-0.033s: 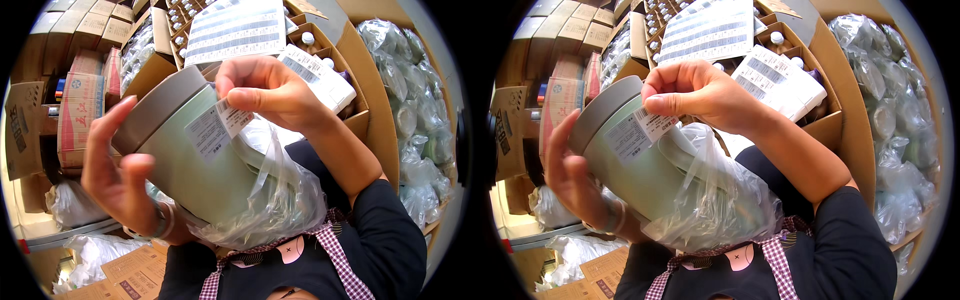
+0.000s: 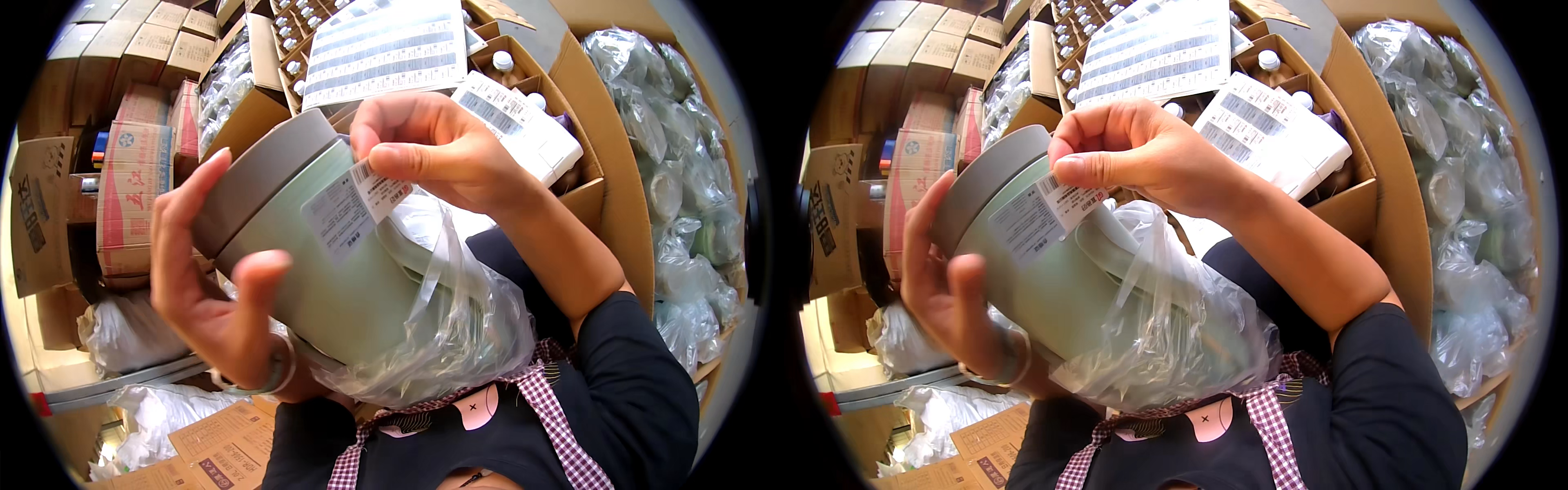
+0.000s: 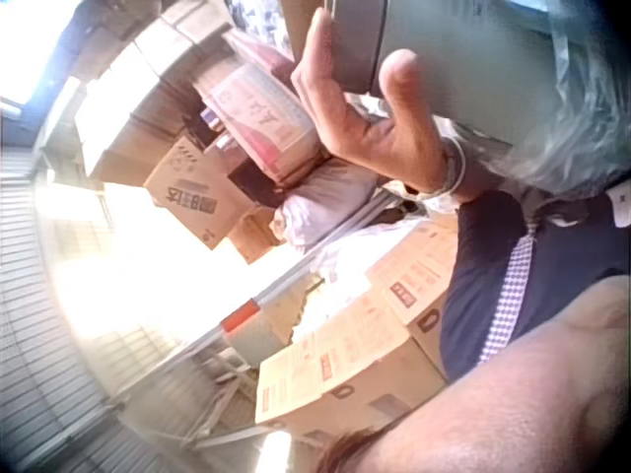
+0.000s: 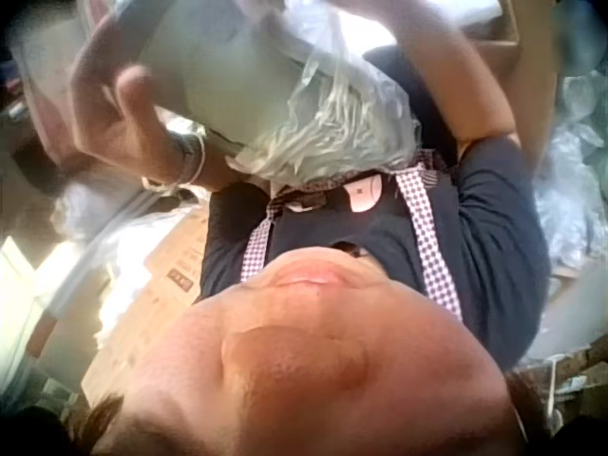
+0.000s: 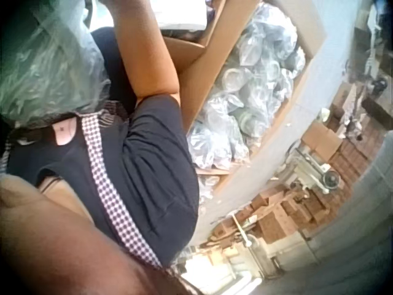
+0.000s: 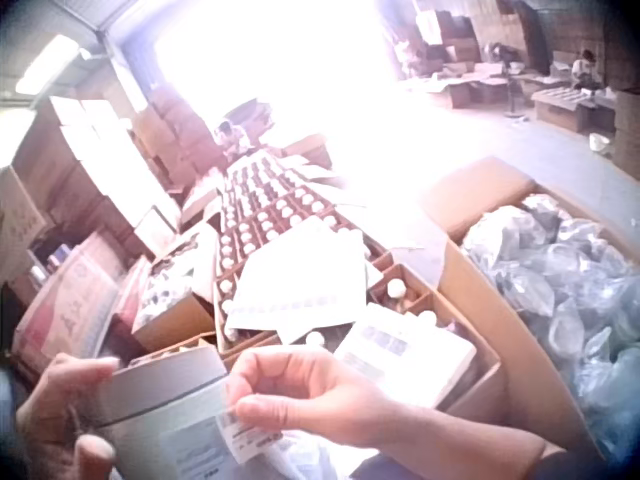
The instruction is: The person removes thermoses from plastic bags, applies stickers and labels to the side of the items, and places them into a cardboard box.
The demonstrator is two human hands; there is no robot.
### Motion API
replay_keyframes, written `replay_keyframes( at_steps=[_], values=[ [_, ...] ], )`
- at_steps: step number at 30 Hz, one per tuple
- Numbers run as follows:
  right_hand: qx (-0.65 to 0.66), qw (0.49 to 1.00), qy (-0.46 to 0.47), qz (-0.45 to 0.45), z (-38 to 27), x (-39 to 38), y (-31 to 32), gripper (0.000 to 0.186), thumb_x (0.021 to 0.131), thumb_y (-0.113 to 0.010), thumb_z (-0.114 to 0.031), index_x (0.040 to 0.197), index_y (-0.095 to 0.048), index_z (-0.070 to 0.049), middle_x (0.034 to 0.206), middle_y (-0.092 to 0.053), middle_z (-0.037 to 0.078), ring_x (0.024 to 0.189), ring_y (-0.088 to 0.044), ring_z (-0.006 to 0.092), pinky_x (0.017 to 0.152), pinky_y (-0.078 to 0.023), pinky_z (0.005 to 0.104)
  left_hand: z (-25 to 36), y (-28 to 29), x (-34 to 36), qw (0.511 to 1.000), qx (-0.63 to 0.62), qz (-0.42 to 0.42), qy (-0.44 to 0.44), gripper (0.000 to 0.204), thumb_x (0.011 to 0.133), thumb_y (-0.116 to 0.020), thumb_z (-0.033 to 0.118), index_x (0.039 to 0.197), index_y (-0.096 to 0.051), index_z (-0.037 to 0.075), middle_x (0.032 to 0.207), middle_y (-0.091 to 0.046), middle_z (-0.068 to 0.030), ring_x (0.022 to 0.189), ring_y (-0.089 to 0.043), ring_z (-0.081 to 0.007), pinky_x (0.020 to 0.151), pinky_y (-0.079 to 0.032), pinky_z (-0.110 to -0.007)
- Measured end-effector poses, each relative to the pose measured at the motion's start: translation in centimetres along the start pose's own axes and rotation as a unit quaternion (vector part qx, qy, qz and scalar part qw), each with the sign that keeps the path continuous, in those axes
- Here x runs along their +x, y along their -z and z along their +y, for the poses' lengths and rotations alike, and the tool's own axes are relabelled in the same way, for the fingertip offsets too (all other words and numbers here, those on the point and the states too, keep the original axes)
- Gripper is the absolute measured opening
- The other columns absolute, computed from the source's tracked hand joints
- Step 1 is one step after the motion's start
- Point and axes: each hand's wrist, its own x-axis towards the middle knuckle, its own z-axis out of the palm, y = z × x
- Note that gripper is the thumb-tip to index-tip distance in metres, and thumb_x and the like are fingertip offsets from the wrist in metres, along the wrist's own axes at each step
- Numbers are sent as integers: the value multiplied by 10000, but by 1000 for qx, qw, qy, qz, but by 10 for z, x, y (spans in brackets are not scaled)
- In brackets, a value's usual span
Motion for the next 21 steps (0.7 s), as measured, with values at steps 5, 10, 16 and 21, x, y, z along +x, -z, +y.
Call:
replay_keyframes(
  at_steps=[5,10,16,21],
  values=[
    [1,1000,10,-1,10,-3,7,171,954,-715,-190,981,-664,-29,892,-646,-37,825,-578,25,746,-467,187,-6,-23,-11,995,-69,69,35,644,724,-891,349,1179,-626,-23,1043,-577,-46,977,-564,-160,906,-432,-283],
    [-14,1000,5,10,14,-6,9,194,948,-726,-215,981,-668,-33,884,-645,-43,807,-564,19,720,-456,185,-15,-16,-15,998,-44,38,11,616,833,-803,323,1278,-566,-32,1170,-639,-124,1055,-611,-210,950,-479,-322],
    [-74,997,5,18,15,-2,11,222,936,-744,-246,980,-679,-37,852,-640,-50,774,-555,19,680,-448,187,-12,-26,-14,990,-98,89,44,658,721,-892,320,1200,-610,-32,1119,-594,-78,1037,-578,-194,955,-441,-318],
    [-87,996,-5,31,12,-2,8,222,925,-757,-245,959,-687,-37,839,-643,-47,757,-555,23,673,-449,188,-15,-20,-14,996,-64,56,21,613,800,-822,293,1254,-578,-38,1166,-621,-121,1063,-603,-213,966,-467,-326]
  ],
)
